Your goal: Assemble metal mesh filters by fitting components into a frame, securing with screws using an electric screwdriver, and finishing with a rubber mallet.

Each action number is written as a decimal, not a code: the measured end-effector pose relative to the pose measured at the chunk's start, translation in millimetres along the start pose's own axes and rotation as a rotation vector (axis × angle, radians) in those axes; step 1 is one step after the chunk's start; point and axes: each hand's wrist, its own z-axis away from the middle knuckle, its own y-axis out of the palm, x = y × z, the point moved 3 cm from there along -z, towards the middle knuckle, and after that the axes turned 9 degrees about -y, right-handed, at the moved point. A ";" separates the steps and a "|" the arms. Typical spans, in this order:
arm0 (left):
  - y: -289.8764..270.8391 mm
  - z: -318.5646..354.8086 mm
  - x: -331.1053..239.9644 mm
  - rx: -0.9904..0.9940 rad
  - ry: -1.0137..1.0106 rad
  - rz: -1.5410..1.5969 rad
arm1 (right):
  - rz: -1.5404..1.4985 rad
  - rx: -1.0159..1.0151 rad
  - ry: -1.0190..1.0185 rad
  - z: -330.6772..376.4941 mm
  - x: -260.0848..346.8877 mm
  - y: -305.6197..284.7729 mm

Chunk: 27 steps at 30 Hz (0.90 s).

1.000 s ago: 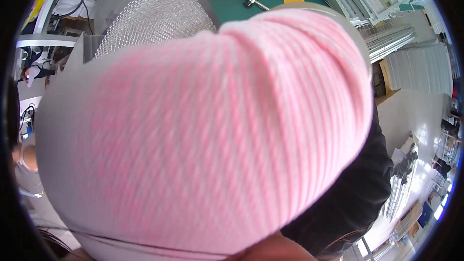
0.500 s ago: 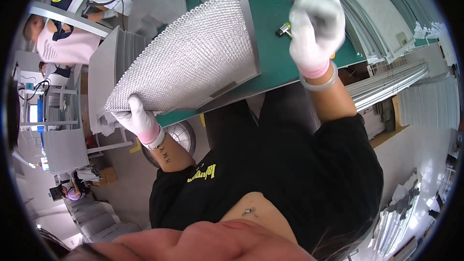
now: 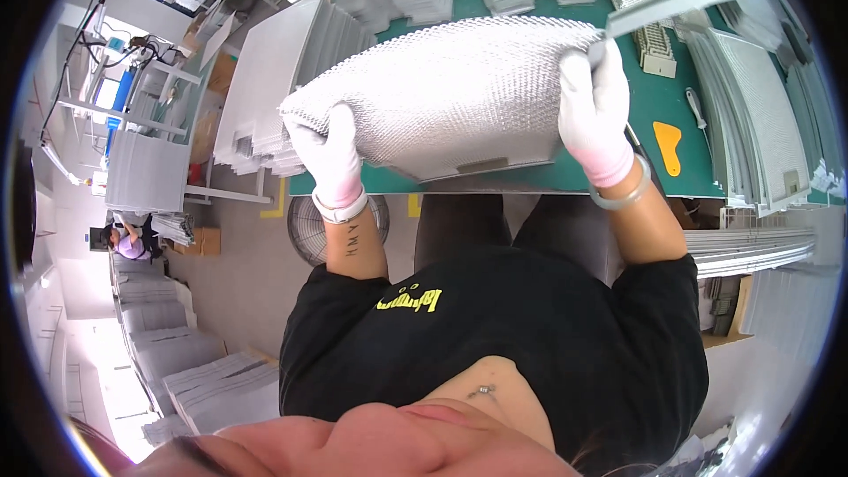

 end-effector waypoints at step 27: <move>-8.7 89.2 129.6 0.037 -0.482 0.209 | 0.408 -0.119 -0.029 -21.3 -1.6 -8.2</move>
